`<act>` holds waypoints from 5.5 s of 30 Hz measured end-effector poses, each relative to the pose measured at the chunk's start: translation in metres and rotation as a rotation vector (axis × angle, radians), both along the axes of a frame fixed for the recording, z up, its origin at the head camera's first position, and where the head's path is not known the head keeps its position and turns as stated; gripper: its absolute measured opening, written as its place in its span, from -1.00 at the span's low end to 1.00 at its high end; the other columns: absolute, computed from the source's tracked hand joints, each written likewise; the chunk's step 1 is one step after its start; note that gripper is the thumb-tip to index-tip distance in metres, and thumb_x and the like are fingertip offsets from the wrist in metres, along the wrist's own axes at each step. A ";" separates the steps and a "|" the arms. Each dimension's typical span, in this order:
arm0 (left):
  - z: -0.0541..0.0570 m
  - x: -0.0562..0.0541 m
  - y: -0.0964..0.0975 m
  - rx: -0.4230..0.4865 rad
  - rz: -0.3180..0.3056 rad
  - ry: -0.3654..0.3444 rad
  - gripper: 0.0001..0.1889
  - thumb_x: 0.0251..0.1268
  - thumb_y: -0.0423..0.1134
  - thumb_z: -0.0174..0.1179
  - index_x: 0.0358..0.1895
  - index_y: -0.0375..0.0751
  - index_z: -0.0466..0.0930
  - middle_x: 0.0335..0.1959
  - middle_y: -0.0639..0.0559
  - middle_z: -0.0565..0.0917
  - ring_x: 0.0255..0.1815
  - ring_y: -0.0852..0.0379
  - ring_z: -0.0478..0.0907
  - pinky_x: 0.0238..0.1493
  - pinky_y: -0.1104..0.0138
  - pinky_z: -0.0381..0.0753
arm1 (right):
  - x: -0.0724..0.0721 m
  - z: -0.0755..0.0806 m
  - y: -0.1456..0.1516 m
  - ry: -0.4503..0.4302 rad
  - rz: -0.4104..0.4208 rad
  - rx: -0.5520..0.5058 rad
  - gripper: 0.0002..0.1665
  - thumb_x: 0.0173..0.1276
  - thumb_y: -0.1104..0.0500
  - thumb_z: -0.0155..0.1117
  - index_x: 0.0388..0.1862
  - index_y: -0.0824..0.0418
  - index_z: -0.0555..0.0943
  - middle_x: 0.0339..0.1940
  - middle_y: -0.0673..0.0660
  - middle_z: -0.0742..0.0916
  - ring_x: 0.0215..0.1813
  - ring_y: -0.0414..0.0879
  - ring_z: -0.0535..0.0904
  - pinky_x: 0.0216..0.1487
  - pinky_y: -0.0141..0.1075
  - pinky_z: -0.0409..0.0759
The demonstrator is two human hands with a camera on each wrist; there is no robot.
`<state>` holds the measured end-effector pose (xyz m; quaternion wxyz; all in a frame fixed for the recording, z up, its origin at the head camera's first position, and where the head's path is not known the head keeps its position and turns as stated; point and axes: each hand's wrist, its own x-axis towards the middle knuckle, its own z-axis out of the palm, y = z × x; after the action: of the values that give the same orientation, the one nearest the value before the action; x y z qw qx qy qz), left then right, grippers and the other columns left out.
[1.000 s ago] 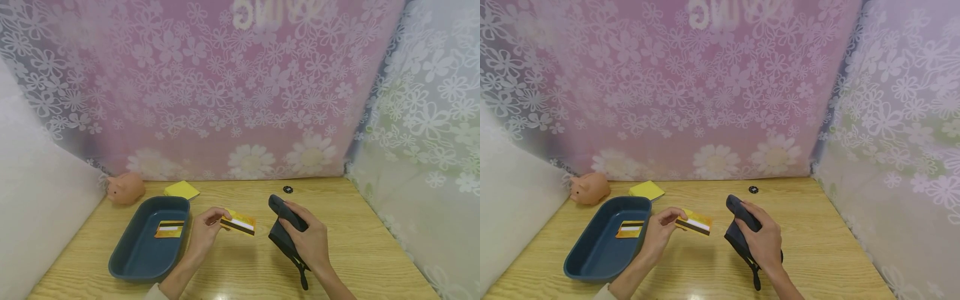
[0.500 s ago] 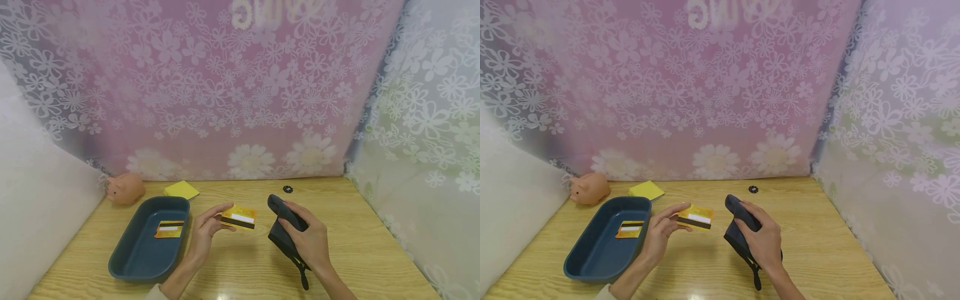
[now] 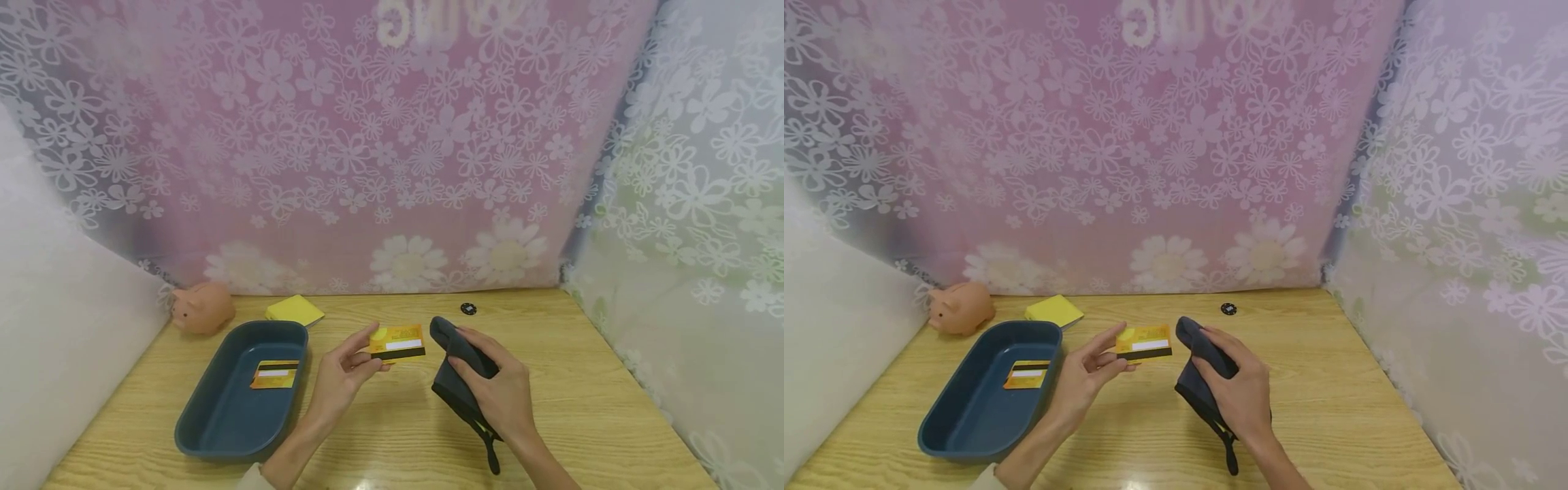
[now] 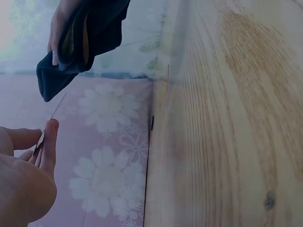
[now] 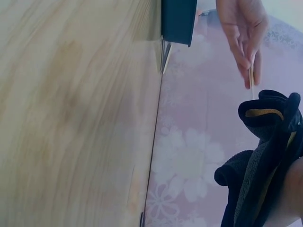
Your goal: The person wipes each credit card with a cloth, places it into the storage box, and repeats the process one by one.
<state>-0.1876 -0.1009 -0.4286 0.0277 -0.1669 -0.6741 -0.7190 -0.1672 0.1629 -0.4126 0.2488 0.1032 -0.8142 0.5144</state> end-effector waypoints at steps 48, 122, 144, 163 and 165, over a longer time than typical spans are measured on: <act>0.001 0.003 0.006 0.061 -0.072 -0.040 -0.34 0.27 -0.57 0.36 0.44 -0.09 0.52 0.20 -0.33 0.62 -0.14 0.05 0.78 0.04 0.07 0.78 | 0.010 -0.005 -0.055 0.011 0.170 0.039 -0.39 0.23 0.22 0.62 0.24 -0.17 0.72 0.23 -0.14 0.73 0.25 -0.06 0.68 0.10 -0.18 0.74; 0.004 0.004 0.003 0.031 -0.021 -0.036 -0.34 0.25 -0.59 0.36 0.44 -0.18 0.54 0.12 -0.37 0.64 -0.17 0.04 0.78 0.01 0.16 0.79 | 0.011 -0.003 -0.062 0.031 0.166 0.008 -0.43 0.22 0.25 0.61 0.21 -0.11 0.74 0.18 -0.03 0.76 0.13 0.00 0.73 -0.03 -0.26 0.76; 0.003 0.004 0.001 0.105 0.008 -0.128 -0.32 0.23 -0.71 0.28 0.43 -0.23 0.53 -0.06 -0.13 0.54 -0.29 0.15 0.67 0.00 0.04 0.79 | -0.004 -0.003 -0.004 -0.076 -0.084 0.025 -0.45 0.28 0.17 0.60 0.26 -0.08 0.73 0.27 0.00 0.73 0.23 0.02 0.70 -0.03 -0.56 0.63; 0.000 -0.001 0.008 0.044 0.041 -0.082 -0.31 0.24 -0.70 0.29 0.43 -0.14 0.55 0.18 -0.38 0.60 -0.19 0.02 0.78 -0.02 0.10 0.80 | 0.007 -0.003 -0.019 0.030 0.150 -0.025 -0.45 0.31 0.20 0.56 0.26 -0.12 0.71 0.28 -0.02 0.72 0.24 -0.03 0.68 0.02 -0.39 0.73; -0.001 0.000 0.008 0.033 0.043 -0.078 -0.31 0.24 -0.67 0.31 0.43 -0.11 0.56 0.19 -0.37 0.59 -0.18 0.01 0.79 0.00 0.12 0.79 | 0.010 -0.004 -0.027 0.044 0.222 -0.024 -0.45 0.31 0.21 0.56 0.27 -0.09 0.71 0.28 0.00 0.71 0.25 -0.02 0.68 0.04 -0.35 0.74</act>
<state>-0.1879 -0.0928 -0.4295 0.0195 -0.1237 -0.6660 -0.7354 -0.1575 0.1363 -0.4167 0.2096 0.2010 -0.7857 0.5462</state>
